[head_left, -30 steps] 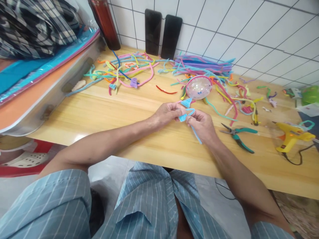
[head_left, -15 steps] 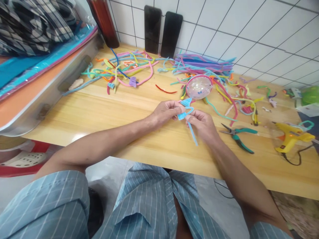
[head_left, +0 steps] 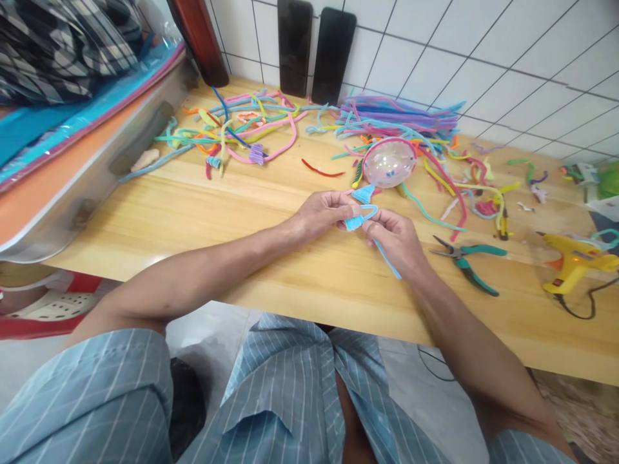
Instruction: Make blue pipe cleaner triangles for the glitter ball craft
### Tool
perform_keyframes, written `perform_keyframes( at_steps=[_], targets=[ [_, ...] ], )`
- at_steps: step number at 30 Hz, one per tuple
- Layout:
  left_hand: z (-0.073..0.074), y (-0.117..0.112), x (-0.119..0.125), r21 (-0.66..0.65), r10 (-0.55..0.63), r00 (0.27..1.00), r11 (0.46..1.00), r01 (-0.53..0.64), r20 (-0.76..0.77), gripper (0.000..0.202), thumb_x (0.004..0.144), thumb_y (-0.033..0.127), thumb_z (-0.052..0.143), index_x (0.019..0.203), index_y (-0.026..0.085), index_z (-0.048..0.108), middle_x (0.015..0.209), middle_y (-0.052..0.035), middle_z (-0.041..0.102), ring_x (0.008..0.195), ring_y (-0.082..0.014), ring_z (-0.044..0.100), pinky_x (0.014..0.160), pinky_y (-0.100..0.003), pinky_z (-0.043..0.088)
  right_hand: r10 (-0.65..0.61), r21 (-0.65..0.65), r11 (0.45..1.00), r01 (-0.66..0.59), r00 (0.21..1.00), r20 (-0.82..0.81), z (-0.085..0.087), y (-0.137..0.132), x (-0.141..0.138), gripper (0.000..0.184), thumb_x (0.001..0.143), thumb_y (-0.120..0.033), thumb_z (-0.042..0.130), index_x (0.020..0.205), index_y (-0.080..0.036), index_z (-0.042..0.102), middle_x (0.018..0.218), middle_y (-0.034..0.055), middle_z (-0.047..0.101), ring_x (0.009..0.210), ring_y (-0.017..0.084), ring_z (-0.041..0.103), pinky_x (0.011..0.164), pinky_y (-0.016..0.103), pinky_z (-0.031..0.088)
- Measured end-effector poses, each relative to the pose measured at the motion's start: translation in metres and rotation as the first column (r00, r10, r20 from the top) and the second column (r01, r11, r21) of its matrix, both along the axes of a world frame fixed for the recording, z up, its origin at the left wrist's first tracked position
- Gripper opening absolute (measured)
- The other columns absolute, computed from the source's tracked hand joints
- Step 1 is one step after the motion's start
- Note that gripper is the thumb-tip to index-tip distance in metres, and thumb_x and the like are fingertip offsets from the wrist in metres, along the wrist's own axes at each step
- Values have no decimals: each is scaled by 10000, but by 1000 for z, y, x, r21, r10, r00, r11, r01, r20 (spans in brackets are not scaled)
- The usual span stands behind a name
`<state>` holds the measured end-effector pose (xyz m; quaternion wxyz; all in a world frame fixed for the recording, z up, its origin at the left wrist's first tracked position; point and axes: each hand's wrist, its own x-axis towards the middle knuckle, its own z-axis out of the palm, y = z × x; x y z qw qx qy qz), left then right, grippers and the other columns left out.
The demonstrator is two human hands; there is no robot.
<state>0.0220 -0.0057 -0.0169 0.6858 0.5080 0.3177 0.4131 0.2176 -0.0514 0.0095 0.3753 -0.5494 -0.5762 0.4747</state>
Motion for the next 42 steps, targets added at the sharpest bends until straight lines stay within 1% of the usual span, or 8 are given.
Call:
perform_keyframes(
  at_steps=[9,13,15,17,20,28,32,42],
  targets=[
    [3,-1,-4,233,49,992,972,-21,-116,400,970,541,728,1061,153,764,1060,-95,802,963,-200,732,898,-335,579,-78,9,997,79,995,-63,0,3,-1,130,717,-339,718,645,-241,671,581,-27,621,582,134,523,640,313,428],
    [2,-5,-10,809,275,934,587,25,-228,391,956,343,739,1314,188,708,1443,-170,719,1382,-314,652,1180,-495,530,-120,-42,992,116,983,-139,-2,7,0,114,649,-336,717,619,-234,677,553,-33,612,542,118,515,616,295,425],
    [-4,-7,-9,916,336,904,381,127,-265,443,934,259,748,1365,182,680,1457,-187,706,1414,-325,640,1222,-522,511,-126,-76,990,115,977,-169,-2,9,0,124,640,-338,738,628,-228,683,552,-32,618,529,110,515,603,283,426],
    [-10,-8,-8,932,364,881,308,194,-303,396,969,189,693,1364,169,675,1384,-180,741,1352,-300,687,1210,-498,530,-111,-118,989,89,975,-194,-2,9,-1,150,638,-345,774,641,-224,684,555,-33,619,522,109,530,598,276,450],
    [-15,-7,-5,904,344,881,387,181,-324,249,1034,157,604,1254,166,720,1237,-143,803,1218,-252,750,1124,-419,575,-73,-181,983,28,967,-245,-1,9,-1,235,637,-386,855,679,-221,693,581,-32,623,525,119,554,581,279,491],
    [-8,-5,1,371,93,974,929,-10,-208,320,927,466,796,928,148,760,806,-1,719,728,-118,609,734,-253,483,-128,86,986,142,980,-149,-7,9,8,407,859,-571,772,660,-236,654,529,-39,527,511,125,496,546,287,428],
    [-3,-4,3,161,15,992,987,5,-123,459,793,568,913,837,148,734,756,15,691,708,-103,586,714,-245,460,-196,356,912,205,979,-62,-7,7,8,227,849,-448,839,864,-248,732,784,-27,713,723,147,635,720,302,532],
    [0,-9,1,-17,-141,985,990,140,-104,464,697,543,1011,839,144,820,795,-34,794,735,-142,702,773,-273,577,-117,354,929,110,993,0,-12,8,9,176,863,-404,823,853,-246,745,789,-23,731,717,158,633,733,329,539]
  ],
)
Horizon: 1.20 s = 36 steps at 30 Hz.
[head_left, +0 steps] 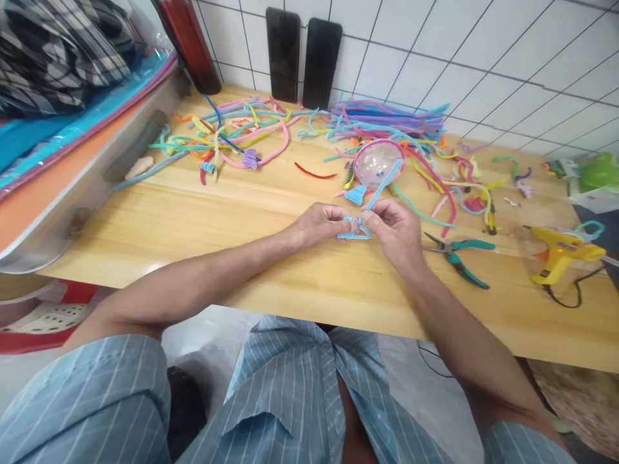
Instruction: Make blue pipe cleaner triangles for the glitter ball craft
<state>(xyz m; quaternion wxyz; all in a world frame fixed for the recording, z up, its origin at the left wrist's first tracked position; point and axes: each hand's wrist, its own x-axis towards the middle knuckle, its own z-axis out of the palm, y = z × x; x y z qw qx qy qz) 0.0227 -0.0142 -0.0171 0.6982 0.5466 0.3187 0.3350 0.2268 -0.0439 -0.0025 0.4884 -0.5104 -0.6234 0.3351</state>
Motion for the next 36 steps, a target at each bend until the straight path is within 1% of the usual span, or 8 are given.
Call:
perform_keyframes(
  at_steps=[4,8,14,19,24,30,33,36],
  targets=[
    [-1,2,-1,-18,-35,999,999,35,4,300,812,413,940,852,137,829,829,-49,812,749,-140,720,780,-264,582,17,-9,1000,-17,1000,12,1,0,0,161,851,-382,814,824,-242,738,758,-25,708,694,153,609,722,328,529],
    [-2,3,1,-19,-13,999,1000,12,-36,189,848,310,884,855,132,822,807,-41,800,737,-131,710,757,-252,569,34,-7,999,-34,999,3,2,-1,-2,148,842,-363,816,828,-242,733,758,-26,706,694,152,614,712,322,528],
    [-4,3,2,24,53,994,998,-51,-91,217,859,318,874,795,135,776,719,-14,747,659,-105,652,679,-225,530,-22,115,993,14,997,74,6,-5,-6,122,866,-328,789,809,-259,705,773,-24,713,728,167,646,746,339,556],
    [-1,3,3,17,35,997,999,-34,-67,173,852,269,868,812,135,766,734,-11,748,662,-98,656,663,-215,526,-105,224,973,64,979,173,6,-8,-6,178,909,-373,781,800,-275,678,774,-14,724,760,195,664,783,375,578],
    [1,2,3,20,22,998,1000,-21,-58,131,851,210,842,804,136,745,710,6,722,651,-93,638,670,-220,505,-129,255,964,72,969,211,4,-8,-4,177,921,-371,765,796,-279,680,769,-10,736,753,198,671,773,374,586],
    [1,2,3,25,40,997,999,-38,-70,186,847,267,850,778,141,731,689,9,694,647,-107,609,666,-247,481,-109,309,951,22,958,266,7,-12,-5,123,943,-325,771,838,-289,718,834,1,780,781,212,722,800,396,607],
    [1,2,2,9,99,994,995,-99,-45,195,830,276,854,758,141,732,671,11,681,641,-101,588,659,-243,462,-91,360,932,-32,944,317,8,-14,-6,55,943,-309,757,889,-300,751,910,26,826,853,250,768,855,447,622],
    [0,3,2,-38,170,984,985,-169,45,157,822,256,850,773,146,750,691,15,683,675,-96,597,695,-235,482,-72,428,897,-110,919,387,6,-14,-6,39,942,-291,735,945,-312,768,974,45,857,947,293,798,932,514,617]
  ],
)
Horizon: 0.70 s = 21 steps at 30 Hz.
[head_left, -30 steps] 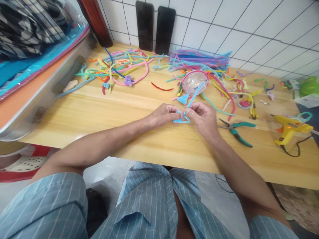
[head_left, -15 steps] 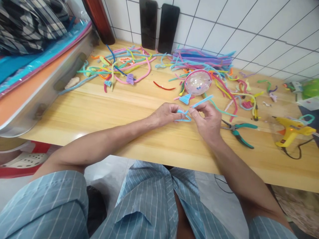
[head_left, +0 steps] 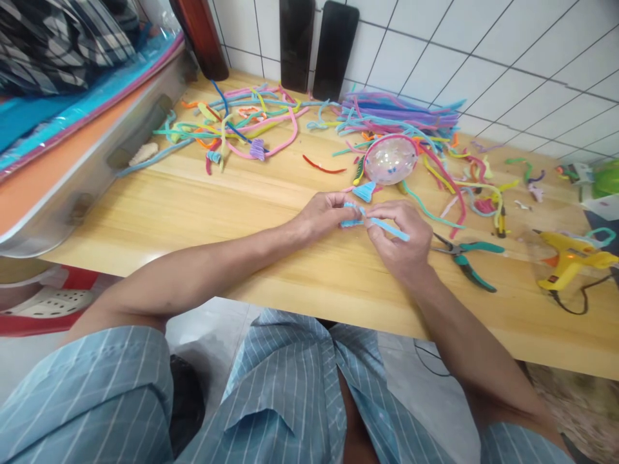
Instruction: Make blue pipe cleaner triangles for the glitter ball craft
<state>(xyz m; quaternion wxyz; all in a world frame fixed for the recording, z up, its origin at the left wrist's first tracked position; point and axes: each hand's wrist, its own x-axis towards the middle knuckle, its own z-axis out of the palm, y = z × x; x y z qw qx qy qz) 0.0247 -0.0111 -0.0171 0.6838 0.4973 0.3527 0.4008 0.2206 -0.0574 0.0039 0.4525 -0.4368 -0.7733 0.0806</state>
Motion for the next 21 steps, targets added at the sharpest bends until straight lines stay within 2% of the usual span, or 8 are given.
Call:
perform_keyframes(
  at_steps=[4,7,14,18,21],
  targets=[
    [-1,1,0,-99,25,986,995,-9,163,187,814,262,906,833,145,761,848,-13,752,745,-105,662,741,-248,552,32,110,993,-41,996,79,-5,2,2,87,959,-263,726,994,-326,774,1090,44,871,1045,300,798,1012,542,590],
    [-1,4,1,-164,9,976,986,27,219,254,802,283,963,880,140,768,933,-42,789,808,-131,718,759,-264,596,-4,111,994,-11,992,130,-9,4,5,89,961,-280,734,1012,-334,781,1240,49,849,1161,318,777,1083,571,563],
    [6,9,-2,-262,-42,958,958,120,284,235,839,242,980,951,132,805,938,-61,825,820,-127,764,819,-259,652,-12,100,995,1,994,106,-10,5,8,91,970,-321,740,1045,-345,787,1364,59,793,1272,353,735,1151,619,520],
    [9,9,-2,-263,-54,948,954,142,315,273,870,336,972,933,128,807,1023,-99,851,838,-133,780,822,-252,662,-27,91,996,17,994,110,-11,6,9,103,977,-337,748,1069,-350,792,1394,68,769,1280,354,727,1148,626,527],
    [9,9,-2,-243,-52,957,962,124,284,326,829,380,1003,941,133,823,1038,-100,858,842,-131,774,808,-238,652,-27,87,996,17,993,117,-12,7,10,123,955,-327,765,1071,-346,800,1393,70,762,1271,353,725,1115,616,563]
  ],
)
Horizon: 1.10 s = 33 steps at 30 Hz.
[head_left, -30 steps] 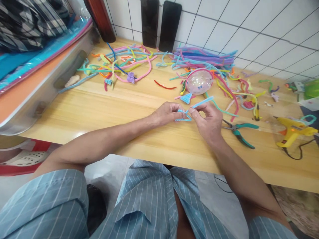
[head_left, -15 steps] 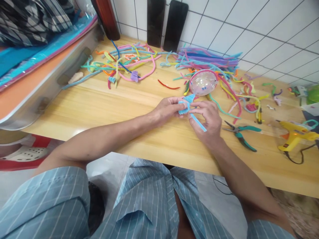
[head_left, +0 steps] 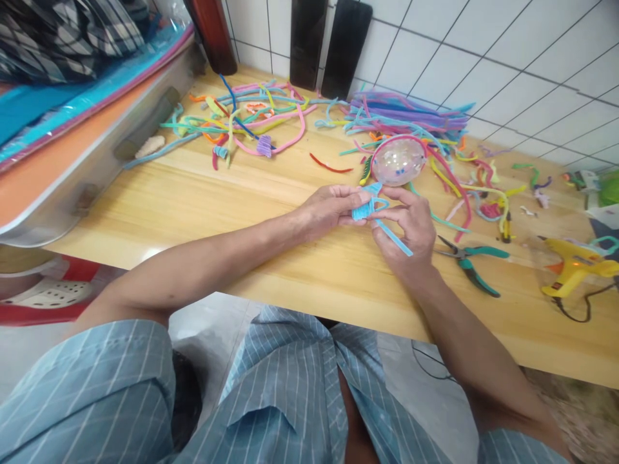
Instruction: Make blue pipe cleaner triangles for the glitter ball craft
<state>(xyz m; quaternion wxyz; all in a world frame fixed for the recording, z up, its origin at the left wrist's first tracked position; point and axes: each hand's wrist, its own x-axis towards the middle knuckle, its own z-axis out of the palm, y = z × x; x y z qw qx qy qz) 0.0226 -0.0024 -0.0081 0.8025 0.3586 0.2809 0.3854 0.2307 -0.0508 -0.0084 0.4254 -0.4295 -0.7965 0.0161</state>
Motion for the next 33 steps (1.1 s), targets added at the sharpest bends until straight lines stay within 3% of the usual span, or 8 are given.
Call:
perform_keyframes(
  at_steps=[6,13,17,20,23,26,28,33],
  targets=[
    [-1,-2,-1,74,25,997,997,-19,-71,371,757,391,1039,944,136,845,1016,-82,857,856,-137,767,850,-272,643,24,-23,999,-24,1000,2,2,-1,-2,169,929,-261,745,1056,-348,816,1404,62,742,1231,328,729,957,548,663],
    [2,-5,0,56,74,994,996,-70,-84,193,797,267,938,894,131,840,944,-64,848,805,-130,740,833,-276,627,71,66,995,-73,997,36,0,3,3,202,909,-194,747,1038,-336,812,1425,59,739,1253,329,702,969,522,647],
    [2,-4,0,74,110,991,992,-104,-79,128,829,260,883,875,150,836,952,-54,847,793,-121,723,811,-260,588,23,1,1000,-23,1000,-2,3,4,5,181,921,-227,744,1031,-346,824,1423,65,738,1267,336,705,988,543,636],
    [1,-2,-1,137,144,982,982,-126,-125,140,861,297,856,919,170,863,950,-46,844,794,-115,697,754,-232,530,-29,-109,994,12,988,-154,7,4,5,93,946,-281,732,956,-317,817,1285,74,773,1200,320,729,1052,569,602],
    [0,-3,-1,216,174,969,967,-134,-177,242,859,391,878,996,192,884,1007,-47,850,845,-128,691,728,-230,490,-95,-353,934,-48,921,-378,11,5,2,133,959,-393,743,914,-275,786,1031,54,784,1005,262,739,964,487,613],
    [-2,-5,0,260,171,972,958,-125,-162,407,785,516,943,1029,196,885,1044,-50,845,883,-141,687,752,-241,499,-147,-567,803,-184,861,-487,13,5,-4,301,905,-544,812,891,-250,752,842,17,742,772,196,669,748,366,575],
    [-4,-6,1,274,157,978,955,-115,-139,499,727,577,979,1018,184,881,1014,-50,832,862,-136,674,762,-246,506,-165,-616,758,-215,850,-500,13,4,-8,381,848,-590,870,820,-244,712,755,-3,697,685,165,608,659,322,513],
    [-9,-7,5,299,121,985,951,-79,-126,596,664,581,1026,1056,164,859,956,-35,792,809,-121,636,746,-256,511,-222,-638,746,-190,832,-508,13,3,-12,457,797,-602,913,718,-249,633,646,-24,631,591,139,549,570,296,436]
  ],
)
